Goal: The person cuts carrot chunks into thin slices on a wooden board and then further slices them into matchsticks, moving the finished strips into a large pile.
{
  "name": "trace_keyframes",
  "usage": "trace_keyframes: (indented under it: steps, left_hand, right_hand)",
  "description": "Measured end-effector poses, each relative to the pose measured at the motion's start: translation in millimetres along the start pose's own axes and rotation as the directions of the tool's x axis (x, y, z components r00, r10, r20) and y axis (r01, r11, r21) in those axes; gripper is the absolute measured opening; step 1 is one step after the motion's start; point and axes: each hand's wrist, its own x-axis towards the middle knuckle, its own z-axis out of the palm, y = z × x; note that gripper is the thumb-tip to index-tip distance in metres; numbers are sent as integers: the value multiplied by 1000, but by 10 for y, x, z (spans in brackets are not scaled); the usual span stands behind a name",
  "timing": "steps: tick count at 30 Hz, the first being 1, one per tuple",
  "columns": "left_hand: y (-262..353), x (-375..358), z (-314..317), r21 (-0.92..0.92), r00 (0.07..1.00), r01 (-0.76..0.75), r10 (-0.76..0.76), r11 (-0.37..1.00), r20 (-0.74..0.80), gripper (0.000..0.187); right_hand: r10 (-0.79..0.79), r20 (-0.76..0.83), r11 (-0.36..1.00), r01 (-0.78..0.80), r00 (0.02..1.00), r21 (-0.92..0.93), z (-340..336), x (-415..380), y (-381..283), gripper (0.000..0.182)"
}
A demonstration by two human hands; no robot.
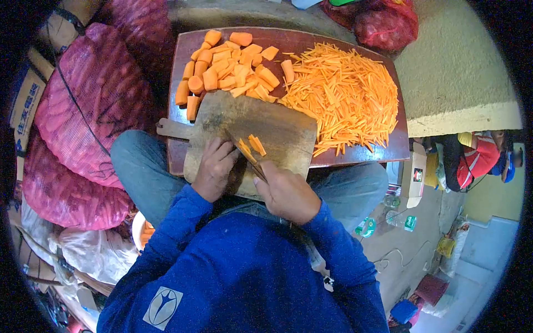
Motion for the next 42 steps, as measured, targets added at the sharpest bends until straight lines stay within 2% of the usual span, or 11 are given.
trace_keyframes:
  steps: [2, 8, 17, 23, 25, 28, 30, 32, 36, 38, 42]
  left_hand:
    - [0, 24, 17, 4, 1000, -4, 4, 1000, -18, 27]
    - [8, 4, 28, 18, 999, 35, -35, 999, -24, 28]
    - [-23, -28, 59, 38, 999, 30, -31, 999, 10, 32]
    - [-11, 12, 41, 4, 999, 41, -41, 999, -12, 33]
    - [-26, -26, 67, -27, 999, 32, -33, 999, -35, 32]
    - [3, 48, 70, -183, 967, 110, -148, 977, -209, 22]
    - [70, 86, -14, -354, 858, 323, -430, 878, -282, 13]
    - [-2, 56, 8, -387, 838, 322, -450, 864, -309, 10]
    - [14, 66, 24, -368, 829, 342, -462, 865, -315, 10]
    - [34, 86, 6, -313, 871, 372, -445, 874, -208, 10]
    - [53, 133, -11, -159, 928, 304, -330, 939, -174, 11]
  right_hand:
    - [-4, 5, 999, 4, 1000, -47, -6, 23, 28, 31]
    - [-72, -87, 974, 89, 994, 207, -4, -35, 22, 25]
    - [-48, -55, 998, 46, 997, -50, 80, 29, 55, 26]
    - [-118, -145, 967, 146, 982, 206, 34, -4, 174, 23]
    - [-12, -200, 949, 74, 980, 306, -34, -66, 99, 26]
    - [-4, -214, 953, 69, 977, 296, -35, -74, 118, 27]
    - [24, -171, 953, 29, 985, 302, 18, -109, 93, 27]
    - [-177, -197, 912, 236, 964, 334, 166, -99, 167, 26]
    - [-94, -153, 959, 131, 984, 251, 16, -93, 303, 26]
    - [-81, -186, 973, 118, 979, 201, -134, -74, 486, 28]
    - [-36, -360, 995, 65, 932, 71, -581, 55, 887, 28]
